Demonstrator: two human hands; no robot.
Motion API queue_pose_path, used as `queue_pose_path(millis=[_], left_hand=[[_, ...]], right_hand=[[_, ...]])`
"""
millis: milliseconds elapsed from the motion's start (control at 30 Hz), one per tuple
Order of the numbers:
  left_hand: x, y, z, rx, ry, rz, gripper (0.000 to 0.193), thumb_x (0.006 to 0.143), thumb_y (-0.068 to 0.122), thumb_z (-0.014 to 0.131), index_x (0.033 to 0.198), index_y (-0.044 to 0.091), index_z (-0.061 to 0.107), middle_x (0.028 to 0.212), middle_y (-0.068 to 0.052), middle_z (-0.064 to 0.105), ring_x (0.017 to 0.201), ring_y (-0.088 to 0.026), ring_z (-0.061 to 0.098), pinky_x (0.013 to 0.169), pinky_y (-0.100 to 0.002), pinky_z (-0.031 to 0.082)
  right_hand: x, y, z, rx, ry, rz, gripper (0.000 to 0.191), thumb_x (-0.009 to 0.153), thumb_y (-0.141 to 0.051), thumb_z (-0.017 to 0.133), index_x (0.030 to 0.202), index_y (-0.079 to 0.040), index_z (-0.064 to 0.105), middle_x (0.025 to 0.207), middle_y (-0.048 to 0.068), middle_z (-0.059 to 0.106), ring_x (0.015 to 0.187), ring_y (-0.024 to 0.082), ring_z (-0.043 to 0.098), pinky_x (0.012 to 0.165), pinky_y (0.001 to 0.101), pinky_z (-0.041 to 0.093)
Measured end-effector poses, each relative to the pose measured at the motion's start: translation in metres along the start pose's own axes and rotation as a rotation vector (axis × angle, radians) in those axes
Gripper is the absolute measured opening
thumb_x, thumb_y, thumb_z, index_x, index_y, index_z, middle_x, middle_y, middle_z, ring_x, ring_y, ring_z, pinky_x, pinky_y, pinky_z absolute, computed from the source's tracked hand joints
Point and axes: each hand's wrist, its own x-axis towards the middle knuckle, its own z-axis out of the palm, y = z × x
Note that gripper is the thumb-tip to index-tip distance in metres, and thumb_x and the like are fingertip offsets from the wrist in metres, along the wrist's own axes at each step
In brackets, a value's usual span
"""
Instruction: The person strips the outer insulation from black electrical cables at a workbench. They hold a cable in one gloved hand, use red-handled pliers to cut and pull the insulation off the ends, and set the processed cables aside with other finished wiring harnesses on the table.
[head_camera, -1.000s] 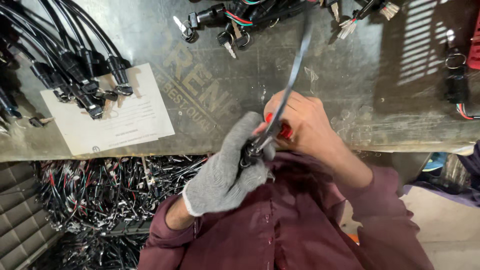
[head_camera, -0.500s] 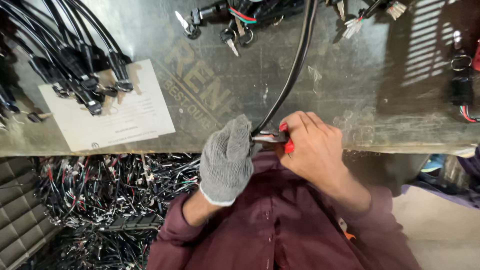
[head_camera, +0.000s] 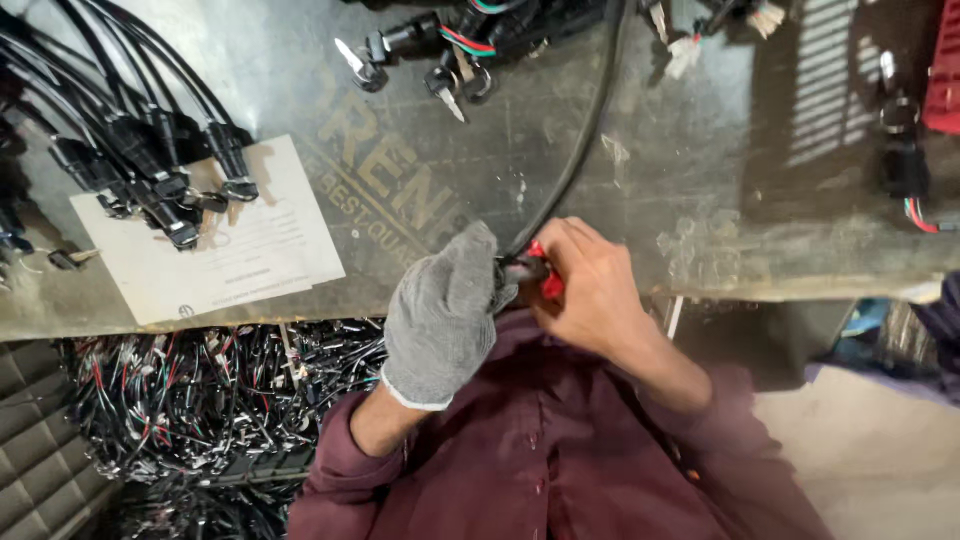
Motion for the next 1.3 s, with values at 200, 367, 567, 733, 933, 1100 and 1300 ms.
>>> queue_pose_path(millis=[200,367,567,733,933,1100,1300], left_hand=[[0.008,0.006,-0.014,-0.349,-0.07,-0.115,0.071,0.092,0.007,0.075,0.153,-0.002,0.04,0.123,-0.015,0.068,0.105,-0.036,0.066,0.088,-0.044,0.054],[0.003,0.006,-0.023,-1.26,-0.374,-0.267,0.065,0.104,-0.002,0.064,0.163,0.0,0.038,0.113,-0.009,0.064,0.096,-0.018,0.063,0.09,-0.031,0.057],[0.002,0.021,-0.021,-1.386,-0.337,-0.532,0.07,0.101,0.002,0.063,0.164,0.002,0.034,0.116,-0.012,0.064,0.096,-0.018,0.061,0.087,-0.03,0.054],[0.007,0.015,-0.012,-0.257,-0.247,-0.345,0.065,0.094,0.014,0.072,0.153,0.006,0.045,0.116,-0.018,0.069,0.096,-0.038,0.066,0.079,-0.045,0.051],[0.014,-0.026,-0.049,-0.028,-0.017,-0.355,0.041,0.099,0.004,0.058,0.139,0.012,0.054,0.119,-0.013,0.07,0.104,-0.029,0.07,0.093,-0.039,0.056],[0.008,-0.075,-0.092,0.46,0.205,-0.297,0.064,0.106,0.025,0.06,0.156,-0.004,0.031,0.143,-0.024,0.048,0.128,-0.03,0.059,0.107,-0.036,0.054],[0.036,-0.053,-0.056,0.034,-0.046,-0.19,0.051,0.092,0.021,0.08,0.138,0.007,0.064,0.137,-0.016,0.064,0.129,-0.035,0.06,0.112,-0.047,0.045]], right_hand=[[0.016,0.013,-0.001,-0.197,0.064,-0.03,0.037,0.076,-0.019,0.089,0.093,-0.006,0.06,0.086,0.008,0.065,0.08,0.032,0.067,0.063,0.0425,0.049],[0.03,0.033,0.004,0.027,0.086,-0.311,0.039,0.078,-0.021,0.091,0.089,-0.005,0.057,0.087,0.009,0.061,0.084,0.032,0.065,0.071,0.0409,0.052],[0.032,0.038,0.003,0.09,0.042,-0.282,0.039,0.078,-0.018,0.09,0.087,-0.007,0.053,0.085,0.008,0.058,0.087,0.031,0.064,0.072,0.0411,0.052],[0.013,0.034,0.005,-0.295,-0.028,-0.027,0.024,0.072,-0.008,0.073,0.094,-0.008,0.064,0.09,0.008,0.066,0.089,0.031,0.068,0.072,0.0417,0.051],[0.032,0.044,-0.014,-0.422,0.049,-0.135,0.062,0.072,-0.038,0.084,0.118,-0.001,0.065,0.123,0.015,0.059,0.117,0.038,0.056,0.093,0.0502,0.048],[0.093,0.043,-0.046,-0.616,0.215,-0.234,0.052,0.088,-0.025,0.082,0.134,-0.006,0.066,0.127,0.011,0.057,0.118,0.034,0.054,0.093,0.048,0.044],[0.155,0.078,-0.023,-0.669,0.242,-0.367,0.016,0.1,-0.021,0.075,0.109,-0.01,0.067,0.114,0.009,0.06,0.111,0.031,0.058,0.09,0.0439,0.044]])
